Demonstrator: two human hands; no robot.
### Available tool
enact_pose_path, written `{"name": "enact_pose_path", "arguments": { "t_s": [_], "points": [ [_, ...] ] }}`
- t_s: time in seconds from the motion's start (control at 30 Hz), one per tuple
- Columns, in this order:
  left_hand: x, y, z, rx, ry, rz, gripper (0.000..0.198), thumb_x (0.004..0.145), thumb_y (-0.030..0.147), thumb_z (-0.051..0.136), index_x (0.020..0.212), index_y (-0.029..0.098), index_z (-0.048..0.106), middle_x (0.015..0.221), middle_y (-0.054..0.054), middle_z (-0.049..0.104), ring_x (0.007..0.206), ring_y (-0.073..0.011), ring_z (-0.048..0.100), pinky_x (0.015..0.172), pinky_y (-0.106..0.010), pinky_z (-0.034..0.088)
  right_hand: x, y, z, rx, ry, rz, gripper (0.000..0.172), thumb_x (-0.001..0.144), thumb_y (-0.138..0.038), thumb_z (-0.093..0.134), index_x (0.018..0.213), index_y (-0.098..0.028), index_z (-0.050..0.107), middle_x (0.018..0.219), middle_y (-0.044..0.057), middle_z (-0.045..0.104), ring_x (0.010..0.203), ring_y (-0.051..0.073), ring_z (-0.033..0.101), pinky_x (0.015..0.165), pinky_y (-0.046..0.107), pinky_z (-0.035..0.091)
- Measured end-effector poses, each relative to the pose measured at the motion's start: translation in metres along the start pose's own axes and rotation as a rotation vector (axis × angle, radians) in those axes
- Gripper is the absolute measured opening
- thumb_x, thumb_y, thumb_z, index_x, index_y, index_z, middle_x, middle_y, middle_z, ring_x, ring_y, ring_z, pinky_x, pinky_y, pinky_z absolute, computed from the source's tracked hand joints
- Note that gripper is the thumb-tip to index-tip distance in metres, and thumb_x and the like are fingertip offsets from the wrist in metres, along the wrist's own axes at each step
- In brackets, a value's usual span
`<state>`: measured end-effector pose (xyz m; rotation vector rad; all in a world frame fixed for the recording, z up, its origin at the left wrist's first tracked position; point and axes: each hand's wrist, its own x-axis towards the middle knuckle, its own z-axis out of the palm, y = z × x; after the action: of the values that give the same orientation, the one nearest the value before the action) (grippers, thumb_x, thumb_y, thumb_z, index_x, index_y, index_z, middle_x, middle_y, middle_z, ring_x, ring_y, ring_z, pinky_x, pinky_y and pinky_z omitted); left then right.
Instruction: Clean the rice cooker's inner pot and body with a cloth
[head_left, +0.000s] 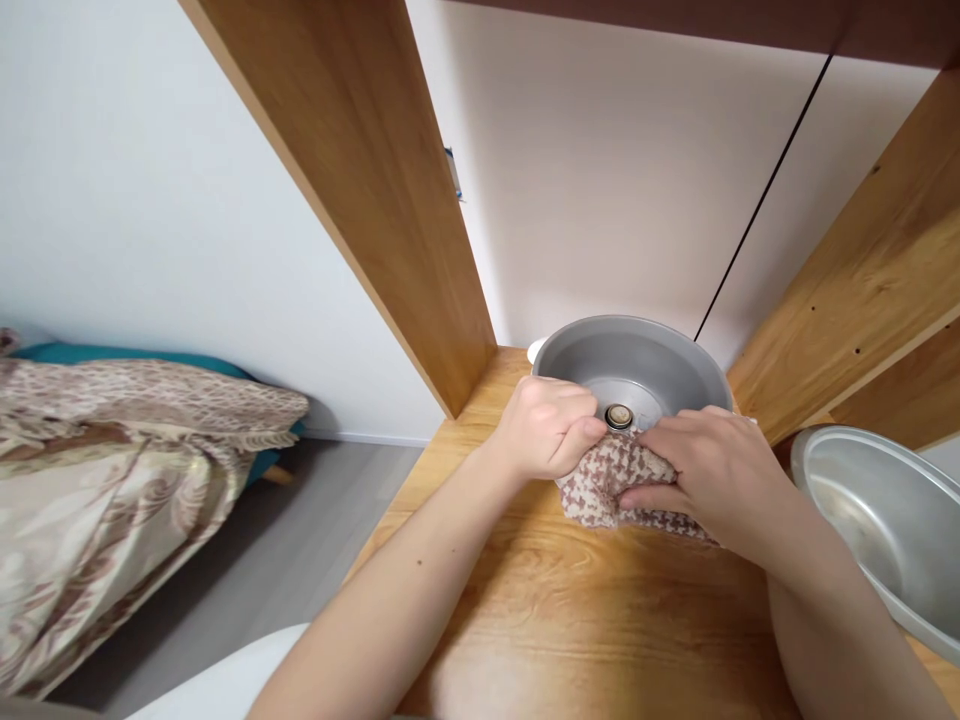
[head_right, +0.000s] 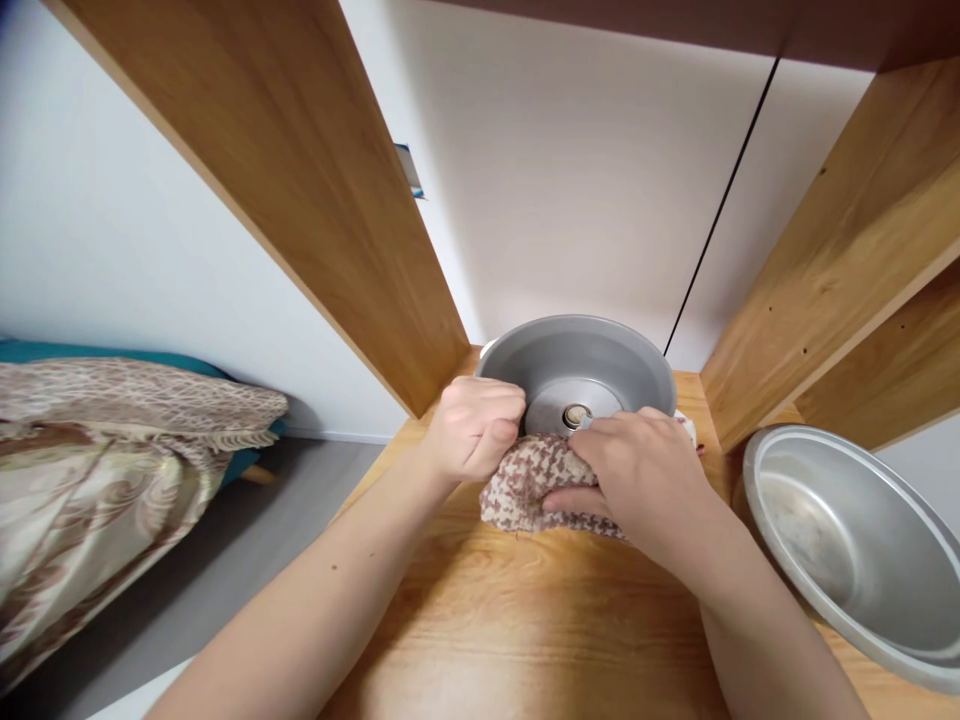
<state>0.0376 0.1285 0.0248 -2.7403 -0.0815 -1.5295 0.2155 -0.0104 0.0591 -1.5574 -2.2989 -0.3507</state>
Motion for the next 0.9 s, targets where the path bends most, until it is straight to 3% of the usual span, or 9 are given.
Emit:
{"name": "enact_pose_path", "arguments": {
  "t_s": [0.23, 0.57, 0.77, 0.9],
  "points": [
    [0.0, 0.002, -0.001, -0.007, -0.001, -0.028, 0.057, 0.11, 0.044, 0.019, 0.057, 0.024, 0.027, 0.047, 0.003, 0.033, 0.044, -0.0128, 0.032, 0.047, -0.031, 0.025, 0.005, -0.02, 0.02, -0.177, 0.14, -0.002, 0.041, 0.087, -0.052, 0.08, 0.069, -0.019, 0.062, 0.06, 0.001, 0.06, 0.059, 0.017, 0.052, 0.063, 0.033, 0.024],
    [0.001, 0.0, -0.001, -0.032, 0.003, 0.018, 0.056, 0.111, 0.044, 0.02, 0.059, 0.024, 0.028, 0.047, 0.004, 0.035, 0.044, -0.0127, 0.032, 0.047, -0.03, 0.025, 0.002, 0.002, 0.001, -0.015, -0.029, -0.019, 0.052, 0.099, -0.065, 0.056, 0.073, -0.02, 0.063, 0.066, 0.001, 0.064, 0.06, 0.016, 0.054, 0.062, 0.031, 0.024],
    [0.001, 0.0, 0.0, -0.016, 0.001, 0.009, 0.056, 0.111, 0.045, 0.02, 0.059, 0.024, 0.027, 0.047, 0.003, 0.034, 0.044, -0.0132, 0.032, 0.047, -0.03, 0.024, 0.003, -0.011, 0.013, -0.124, 0.074, -0.018, 0.045, 0.089, -0.06, 0.074, 0.073, -0.019, 0.063, 0.064, 0.001, 0.062, 0.06, 0.017, 0.054, 0.063, 0.033, 0.025],
    [0.002, 0.001, -0.001, -0.029, 0.007, 0.01, 0.056, 0.111, 0.045, 0.019, 0.059, 0.024, 0.026, 0.048, 0.004, 0.034, 0.044, -0.0128, 0.031, 0.047, -0.03, 0.024, 0.004, -0.016, 0.017, -0.133, 0.105, -0.031, 0.043, 0.09, -0.056, 0.075, 0.073, -0.019, 0.062, 0.063, 0.001, 0.062, 0.06, 0.017, 0.054, 0.063, 0.033, 0.025]
  ]
}}
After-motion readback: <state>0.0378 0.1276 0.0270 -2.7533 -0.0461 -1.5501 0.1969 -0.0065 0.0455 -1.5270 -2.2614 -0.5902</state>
